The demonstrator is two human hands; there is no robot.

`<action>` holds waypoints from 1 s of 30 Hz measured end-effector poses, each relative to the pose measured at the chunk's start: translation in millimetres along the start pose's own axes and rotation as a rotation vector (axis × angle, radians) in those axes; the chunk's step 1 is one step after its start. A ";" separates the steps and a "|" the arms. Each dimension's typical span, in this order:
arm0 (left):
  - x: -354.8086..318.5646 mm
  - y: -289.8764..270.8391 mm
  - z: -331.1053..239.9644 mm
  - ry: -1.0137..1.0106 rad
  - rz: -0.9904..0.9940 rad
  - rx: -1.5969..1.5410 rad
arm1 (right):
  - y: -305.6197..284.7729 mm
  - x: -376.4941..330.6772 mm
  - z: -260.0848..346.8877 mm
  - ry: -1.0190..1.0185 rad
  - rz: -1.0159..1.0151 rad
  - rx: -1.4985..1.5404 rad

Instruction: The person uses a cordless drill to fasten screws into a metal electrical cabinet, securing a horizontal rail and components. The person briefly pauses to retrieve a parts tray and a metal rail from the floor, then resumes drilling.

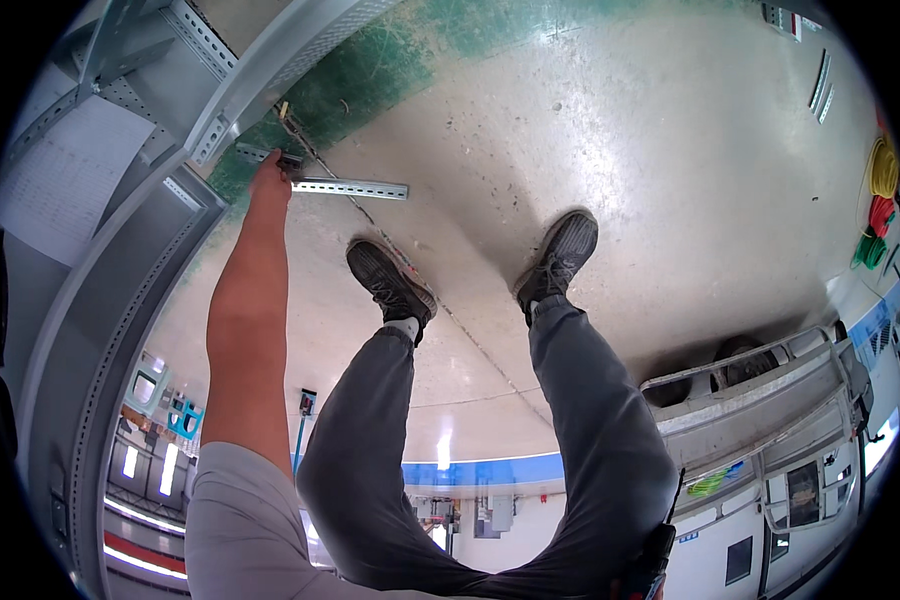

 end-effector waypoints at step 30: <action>-180.0 24.7 79.4 1.473 0.496 1.540 | -19.5 -27.4 -5.6 -0.011 0.005 -0.081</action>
Point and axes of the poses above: each hand's wrist, its own x-axis towards the middle knuckle, its own y-axis out of the palm, z = x × y, the point moved 4 cm from there along x, towards the middle knuckle, and after that the axes turned 5 degrees about -y, right-handed, at the moved point
